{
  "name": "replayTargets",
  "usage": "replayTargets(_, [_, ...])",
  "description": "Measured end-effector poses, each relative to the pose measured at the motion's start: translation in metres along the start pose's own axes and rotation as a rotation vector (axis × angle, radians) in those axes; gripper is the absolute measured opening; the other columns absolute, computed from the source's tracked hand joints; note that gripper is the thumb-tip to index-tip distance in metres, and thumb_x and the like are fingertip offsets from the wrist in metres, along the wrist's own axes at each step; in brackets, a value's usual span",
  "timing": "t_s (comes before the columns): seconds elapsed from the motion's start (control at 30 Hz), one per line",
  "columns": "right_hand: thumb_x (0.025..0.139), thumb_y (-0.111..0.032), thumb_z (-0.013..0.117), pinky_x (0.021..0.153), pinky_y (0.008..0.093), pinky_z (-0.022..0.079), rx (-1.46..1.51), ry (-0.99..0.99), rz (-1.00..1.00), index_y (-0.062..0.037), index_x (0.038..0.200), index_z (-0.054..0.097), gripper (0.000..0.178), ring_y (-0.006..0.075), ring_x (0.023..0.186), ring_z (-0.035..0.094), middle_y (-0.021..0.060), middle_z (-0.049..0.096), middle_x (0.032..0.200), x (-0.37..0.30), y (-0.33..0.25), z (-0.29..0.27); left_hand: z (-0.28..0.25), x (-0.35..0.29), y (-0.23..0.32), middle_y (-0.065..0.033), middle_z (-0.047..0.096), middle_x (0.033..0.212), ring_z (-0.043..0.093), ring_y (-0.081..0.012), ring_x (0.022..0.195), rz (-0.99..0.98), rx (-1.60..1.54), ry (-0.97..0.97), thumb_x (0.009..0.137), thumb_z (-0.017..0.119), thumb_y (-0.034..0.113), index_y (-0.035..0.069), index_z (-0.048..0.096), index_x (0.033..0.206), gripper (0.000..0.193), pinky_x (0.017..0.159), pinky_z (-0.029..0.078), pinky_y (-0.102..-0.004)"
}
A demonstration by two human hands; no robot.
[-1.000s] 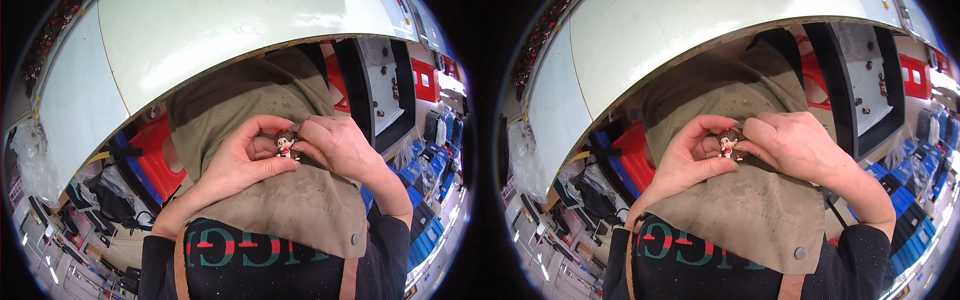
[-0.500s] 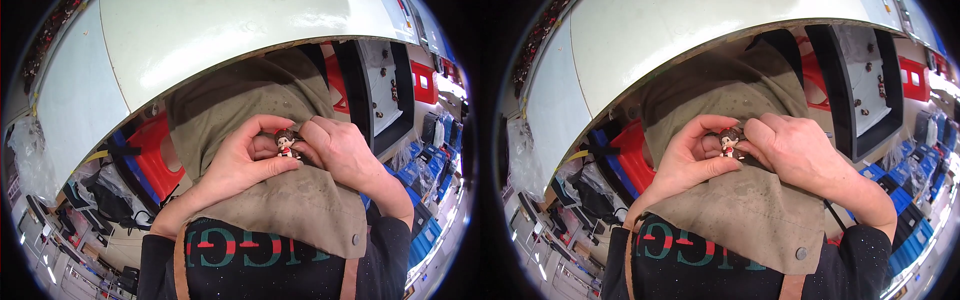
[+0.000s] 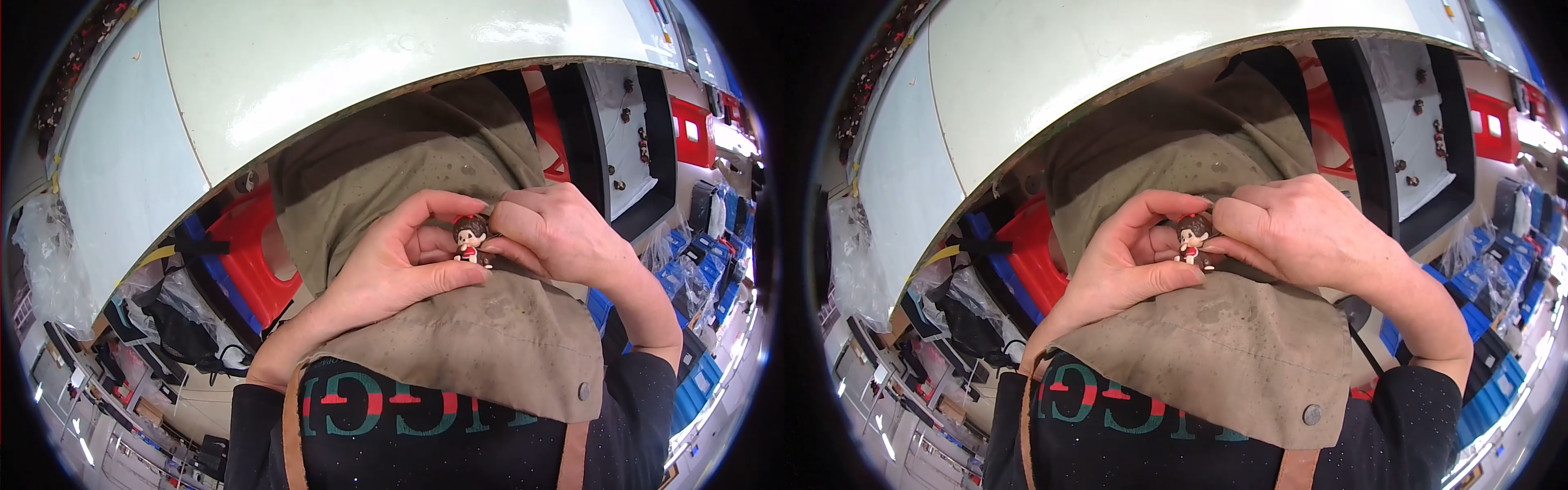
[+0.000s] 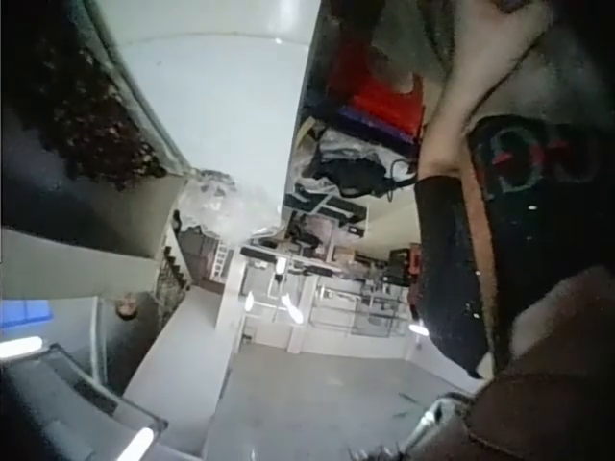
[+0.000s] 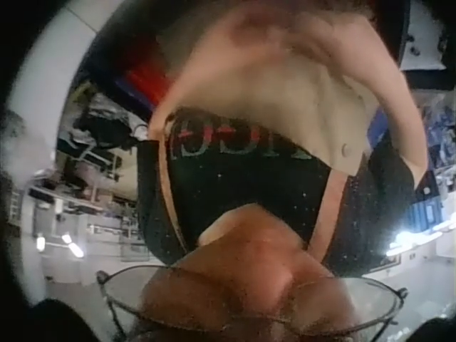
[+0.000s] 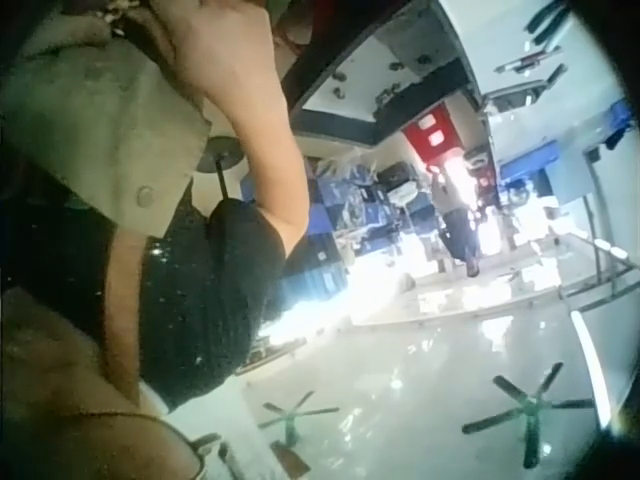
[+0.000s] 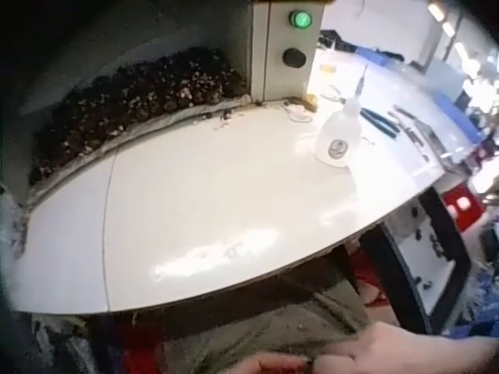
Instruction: Applying glue and attaching small parts to assemble miniature toy figures at a workbench.
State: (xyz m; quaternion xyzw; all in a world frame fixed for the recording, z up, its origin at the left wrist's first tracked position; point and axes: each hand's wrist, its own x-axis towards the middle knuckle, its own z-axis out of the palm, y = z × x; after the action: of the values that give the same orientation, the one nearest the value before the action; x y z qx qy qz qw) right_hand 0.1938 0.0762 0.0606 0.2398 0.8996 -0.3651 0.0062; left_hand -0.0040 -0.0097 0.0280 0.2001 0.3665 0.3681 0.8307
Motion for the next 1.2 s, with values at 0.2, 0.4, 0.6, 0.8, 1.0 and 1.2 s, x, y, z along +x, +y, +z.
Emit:
replayTargets(0.2, [0.081, -0.024, 0.064, 0.053, 0.0381, 0.043, -0.028, 0.035, 0.085, -0.0057, 0.077, 0.049, 0.024, 0.0295, 0.062, 0.056, 0.0085, 0.051, 0.069, -0.003, -0.004, 0.005, 0.001, 0.000, -0.001, -0.0061, 0.057, 0.108, 0.059, -0.0128, 0.099, 0.021, 0.000, 0.021, 0.078, 0.067, -0.007, 0.002, 0.044, 0.122, 0.050, 0.085, 0.049, -0.0262])
replayTargets(0.4, [0.081, -0.023, 0.063, 0.053, 0.0384, 0.043, -0.040, 0.055, 0.106, -0.0051, 0.077, 0.049, 0.024, 0.0302, 0.063, 0.055, 0.0099, 0.052, 0.070, -0.003, -0.008, 0.009, 0.000, -0.001, -0.003, -0.0059, 0.058, 0.107, 0.059, -0.0128, 0.099, 0.038, -0.003, 0.042, 0.078, 0.067, -0.007, 0.002, 0.044, 0.121, 0.050, 0.085, 0.049, -0.0267])
replayTargets(0.6, [0.082, -0.022, 0.063, 0.053, 0.0388, 0.043, -0.058, 0.073, 0.144, -0.0046, 0.077, 0.048, 0.023, 0.0306, 0.062, 0.055, 0.0107, 0.051, 0.070, -0.004, -0.013, 0.011, 0.001, -0.003, -0.004, -0.0058, 0.059, 0.105, 0.059, -0.0128, 0.098, 0.056, -0.003, 0.044, 0.077, 0.068, -0.007, 0.002, 0.045, 0.121, 0.051, 0.084, 0.050, -0.0265])
replayTargets(0.8, [0.082, -0.020, 0.063, 0.053, 0.0395, 0.043, -0.005, 0.011, 0.089, -0.0045, 0.076, 0.048, 0.022, 0.0303, 0.062, 0.056, 0.0114, 0.053, 0.071, -0.001, -0.008, 0.007, -0.001, -0.004, 0.001, -0.0073, 0.056, 0.110, 0.059, -0.0130, 0.099, 0.005, 0.011, 0.037, 0.077, 0.068, -0.007, 0.002, 0.045, 0.122, 0.051, 0.085, 0.050, -0.0263])
replayTargets(1.0, [0.085, -0.018, 0.058, 0.055, 0.0378, 0.042, 0.121, 0.161, 0.001, -0.0038, 0.083, 0.054, 0.015, 0.0298, 0.063, 0.053, 0.0111, 0.053, 0.074, -0.004, -0.005, 0.013, -0.002, -0.003, -0.002, -0.0078, 0.052, 0.116, 0.058, -0.0167, 0.103, 0.046, -0.094, 0.027, 0.079, 0.065, -0.008, 0.002, 0.043, 0.124, 0.052, 0.086, 0.050, -0.0275])
replayTargets(1.2, [0.090, -0.017, 0.047, 0.066, 0.0342, 0.043, 0.177, 0.275, 0.139, -0.0019, 0.107, 0.059, 0.026, 0.0257, 0.069, 0.050, 0.0118, 0.052, 0.082, -0.012, -0.017, 0.008, -0.002, -0.002, -0.004, -0.0081, 0.050, 0.118, 0.058, -0.0180, 0.105, 0.081, -0.110, 0.017, 0.079, 0.065, -0.008, 0.003, 0.042, 0.126, 0.053, 0.088, 0.050, -0.0292])
